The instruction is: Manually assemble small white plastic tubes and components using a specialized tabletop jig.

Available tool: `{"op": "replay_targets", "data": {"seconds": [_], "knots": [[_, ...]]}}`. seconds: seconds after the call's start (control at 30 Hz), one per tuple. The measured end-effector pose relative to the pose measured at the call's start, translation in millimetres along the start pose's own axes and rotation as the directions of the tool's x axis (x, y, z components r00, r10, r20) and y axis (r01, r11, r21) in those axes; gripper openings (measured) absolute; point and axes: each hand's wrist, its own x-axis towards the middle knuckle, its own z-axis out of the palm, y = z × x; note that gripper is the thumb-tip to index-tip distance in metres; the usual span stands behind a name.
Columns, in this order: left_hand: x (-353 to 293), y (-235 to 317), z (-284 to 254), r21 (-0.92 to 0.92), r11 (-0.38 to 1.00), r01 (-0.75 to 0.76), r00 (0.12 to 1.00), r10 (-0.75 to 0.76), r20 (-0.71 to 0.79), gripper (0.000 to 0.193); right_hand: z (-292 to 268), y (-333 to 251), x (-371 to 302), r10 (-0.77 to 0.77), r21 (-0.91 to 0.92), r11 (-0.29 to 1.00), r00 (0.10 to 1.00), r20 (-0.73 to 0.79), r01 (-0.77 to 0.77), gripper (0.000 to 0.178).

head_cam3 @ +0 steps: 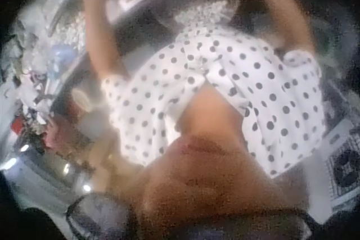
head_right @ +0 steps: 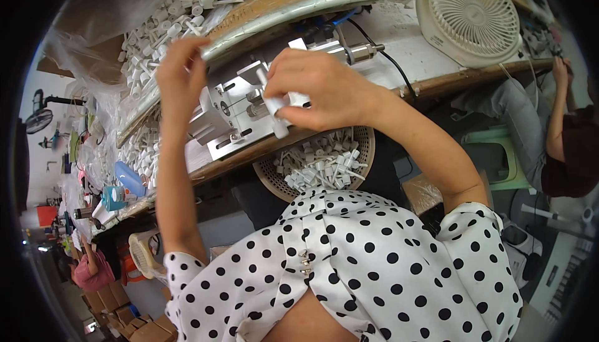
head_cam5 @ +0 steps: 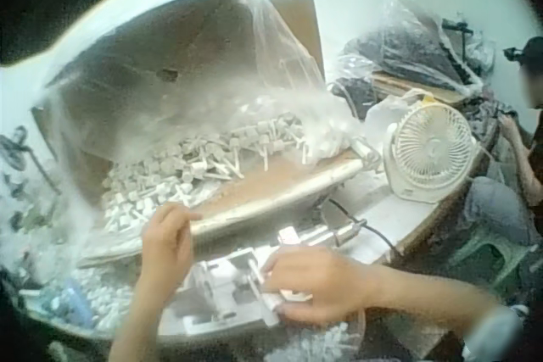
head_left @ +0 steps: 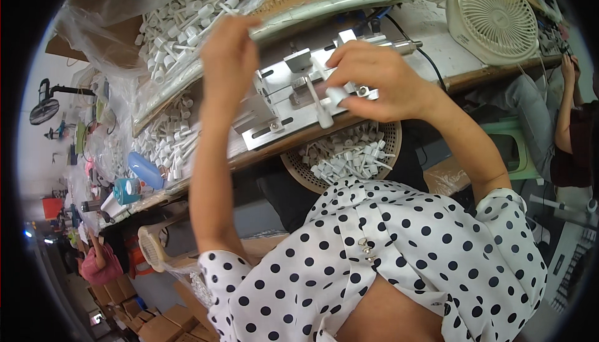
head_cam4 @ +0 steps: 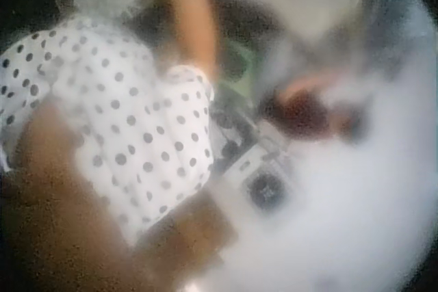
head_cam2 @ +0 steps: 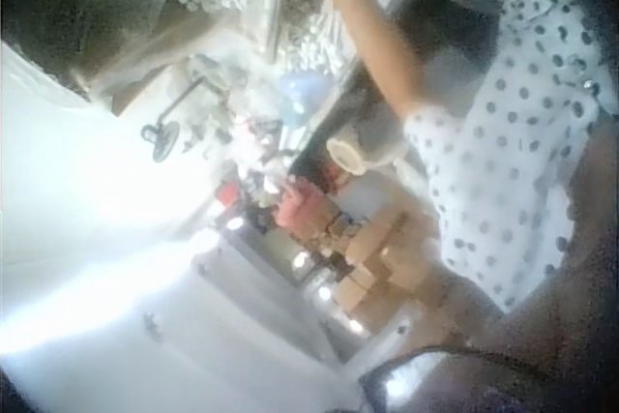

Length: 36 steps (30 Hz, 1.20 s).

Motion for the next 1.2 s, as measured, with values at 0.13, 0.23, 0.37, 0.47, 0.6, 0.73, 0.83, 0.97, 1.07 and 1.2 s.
{"op": "replay_targets", "data": {"seconds": [0.13, 0.23, 0.37, 0.47, 0.6, 0.73, 0.83, 0.97, 1.07, 1.2], "knots": [[53.8, -65.5, -8.3, 0.494, 0.836, -0.24, 0.969, 0.176, 0.173, 0.02, 28.5, 6.5, -2.8, -0.092, -0.065, 0.993, 0.992, 0.09, 0.098, 0.02], [60.5, -88.8, -5.6, 0.535, 0.786, -0.311, 0.929, 0.133, 0.345, 0.018, 42.5, 16.0, -0.6, -0.132, -0.138, 0.978, 0.979, 0.157, 0.154, 0.016], [55.4, -96.4, -4.9, 0.444, 0.838, -0.317, 0.946, 0.243, 0.216, 0.011, 48.9, 21.1, 7.6, -0.106, -0.214, 0.965, 0.971, 0.215, 0.152, 0.017], [56.8, -87.4, -8.3, 0.202, 0.973, -0.113, 0.994, 0.113, 0.011, 0.01, 44.4, 19.2, 12.5, -0.012, -0.196, 0.978, 0.953, 0.304, 0.075, 0.018], [40.6, -45.6, -14.3, -0.712, 0.603, 0.36, 0.877, -0.478, 0.039, 0.02, 22.4, 33.3, 23.3, -0.004, 0.097, 0.995, 0.937, 0.351, -0.032, 0.022], [-22.4, 17.8, -8.8, -0.658, 0.631, 0.411, 0.845, -0.535, 0.016, 0.021, -11.4, 96.1, 63.2, -0.045, -0.369, 0.927, 0.998, 0.051, 0.061, 0.011], [-58.9, 51.7, 10.3, -0.449, 0.732, 0.513, 0.8, -0.597, -0.059, 0.028, -32.0, 148.1, 89.9, 0.104, -0.678, 0.734, 0.98, 0.167, 0.038, 0.014], [-86.1, 80.8, 40.0, -0.241, 0.866, 0.438, 0.888, -0.458, -0.031, 0.03, -38.4, 179.3, 97.1, 0.175, -0.81, 0.57, 0.943, 0.282, 0.136, 0.014], [-94.1, 89.8, 53.1, -0.287, 0.851, 0.439, 0.896, -0.437, 0.075, 0.031, -40.8, 177.8, 95.6, -0.143, -0.561, 0.815, 0.988, 0.052, 0.147, 0.016], [-93.3, 89.3, 58.9, -0.166, 0.931, 0.324, 0.945, -0.308, 0.112, 0.035, -36.6, 165.4, 94.8, 0.218, -0.256, 0.938, 0.972, -0.088, -0.234, 0.021]]}}
